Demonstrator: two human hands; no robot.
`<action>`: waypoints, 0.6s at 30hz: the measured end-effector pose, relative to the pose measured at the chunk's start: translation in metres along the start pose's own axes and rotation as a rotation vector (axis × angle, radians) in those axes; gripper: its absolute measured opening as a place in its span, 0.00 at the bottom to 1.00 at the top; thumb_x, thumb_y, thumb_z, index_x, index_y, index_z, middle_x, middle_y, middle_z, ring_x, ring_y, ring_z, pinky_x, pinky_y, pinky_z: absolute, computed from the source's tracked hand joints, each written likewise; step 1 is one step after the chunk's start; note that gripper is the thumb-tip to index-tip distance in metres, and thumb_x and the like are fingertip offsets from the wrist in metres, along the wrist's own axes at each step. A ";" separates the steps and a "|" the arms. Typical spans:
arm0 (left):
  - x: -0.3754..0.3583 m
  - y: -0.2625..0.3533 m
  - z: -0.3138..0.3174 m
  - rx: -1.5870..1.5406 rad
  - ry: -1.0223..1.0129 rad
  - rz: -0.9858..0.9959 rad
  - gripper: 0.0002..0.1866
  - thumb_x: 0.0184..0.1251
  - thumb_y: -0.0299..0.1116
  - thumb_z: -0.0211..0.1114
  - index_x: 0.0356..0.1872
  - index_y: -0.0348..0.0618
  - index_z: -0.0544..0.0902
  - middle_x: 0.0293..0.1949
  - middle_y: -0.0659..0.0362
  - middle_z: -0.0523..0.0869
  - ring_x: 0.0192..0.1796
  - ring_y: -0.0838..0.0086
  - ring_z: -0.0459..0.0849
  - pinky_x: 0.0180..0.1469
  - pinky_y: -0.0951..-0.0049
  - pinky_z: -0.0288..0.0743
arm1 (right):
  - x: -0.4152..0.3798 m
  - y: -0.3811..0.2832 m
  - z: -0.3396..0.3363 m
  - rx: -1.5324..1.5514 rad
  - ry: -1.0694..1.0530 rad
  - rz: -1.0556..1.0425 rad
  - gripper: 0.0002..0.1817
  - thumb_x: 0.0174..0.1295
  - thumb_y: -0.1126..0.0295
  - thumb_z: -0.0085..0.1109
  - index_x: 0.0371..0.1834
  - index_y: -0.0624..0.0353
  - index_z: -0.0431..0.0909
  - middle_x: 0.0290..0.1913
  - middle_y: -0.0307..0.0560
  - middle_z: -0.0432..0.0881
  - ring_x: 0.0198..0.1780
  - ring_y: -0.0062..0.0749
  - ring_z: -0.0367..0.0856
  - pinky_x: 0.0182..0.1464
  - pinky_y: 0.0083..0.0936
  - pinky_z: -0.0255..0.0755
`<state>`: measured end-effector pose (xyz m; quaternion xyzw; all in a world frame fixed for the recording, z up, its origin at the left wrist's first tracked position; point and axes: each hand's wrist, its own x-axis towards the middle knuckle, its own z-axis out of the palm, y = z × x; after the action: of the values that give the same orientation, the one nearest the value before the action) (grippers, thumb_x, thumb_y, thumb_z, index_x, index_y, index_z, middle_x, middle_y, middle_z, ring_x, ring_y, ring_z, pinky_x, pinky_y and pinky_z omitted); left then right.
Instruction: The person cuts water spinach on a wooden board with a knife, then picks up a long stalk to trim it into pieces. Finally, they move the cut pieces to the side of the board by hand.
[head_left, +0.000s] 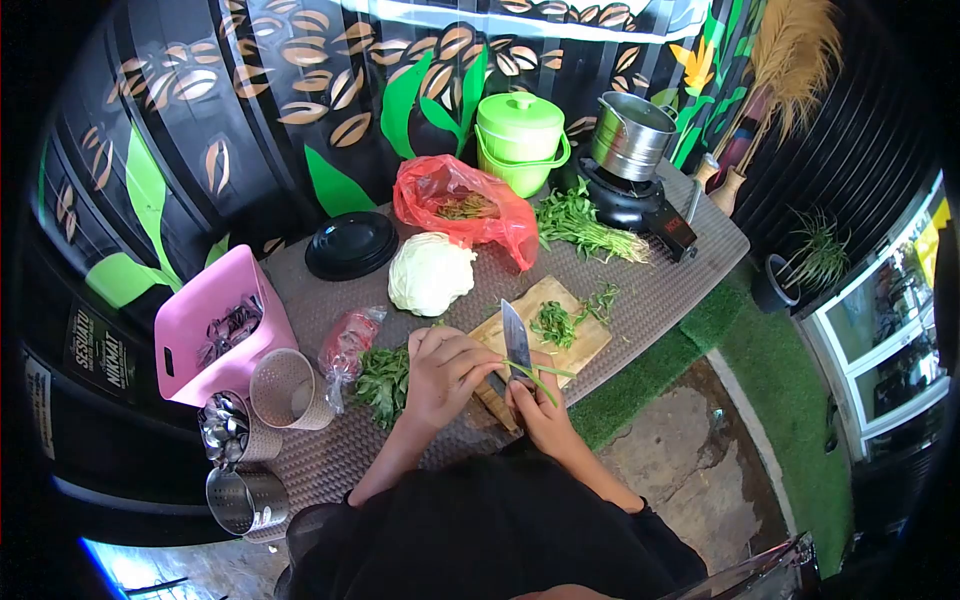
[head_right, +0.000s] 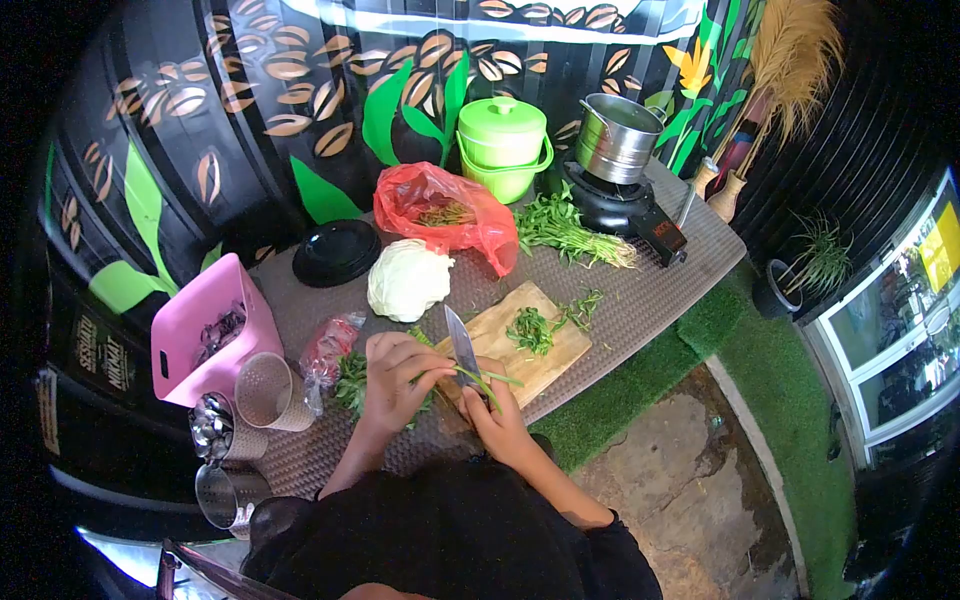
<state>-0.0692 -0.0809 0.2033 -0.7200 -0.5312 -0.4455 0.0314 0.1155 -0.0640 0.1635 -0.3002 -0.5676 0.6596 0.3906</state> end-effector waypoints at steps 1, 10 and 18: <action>0.000 0.000 0.000 -0.001 -0.001 0.000 0.05 0.57 0.39 0.73 0.34 0.56 0.91 0.36 0.70 0.87 0.46 0.72 0.80 0.55 0.66 0.63 | 0.000 -0.001 0.000 0.011 -0.006 -0.021 0.20 0.77 0.75 0.47 0.69 0.60 0.59 0.33 0.38 0.73 0.32 0.16 0.70 0.33 0.16 0.65; -0.001 0.004 0.007 -0.080 -0.001 -0.056 0.06 0.53 0.34 0.75 0.33 0.51 0.91 0.37 0.65 0.88 0.47 0.67 0.81 0.54 0.64 0.67 | 0.003 -0.004 0.001 0.018 0.018 -0.010 0.18 0.76 0.76 0.47 0.65 0.59 0.56 0.31 0.37 0.73 0.30 0.16 0.70 0.32 0.16 0.65; -0.004 -0.010 0.010 -0.169 -0.017 -0.174 0.08 0.58 0.34 0.72 0.39 0.51 0.89 0.43 0.63 0.85 0.51 0.67 0.80 0.56 0.64 0.65 | 0.007 0.007 -0.005 -0.085 0.019 -0.143 0.18 0.76 0.77 0.47 0.65 0.58 0.57 0.36 0.38 0.72 0.35 0.16 0.70 0.37 0.16 0.67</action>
<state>-0.0710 -0.0743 0.1900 -0.6750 -0.5526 -0.4834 -0.0729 0.1145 -0.0562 0.1559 -0.2815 -0.6112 0.6024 0.4293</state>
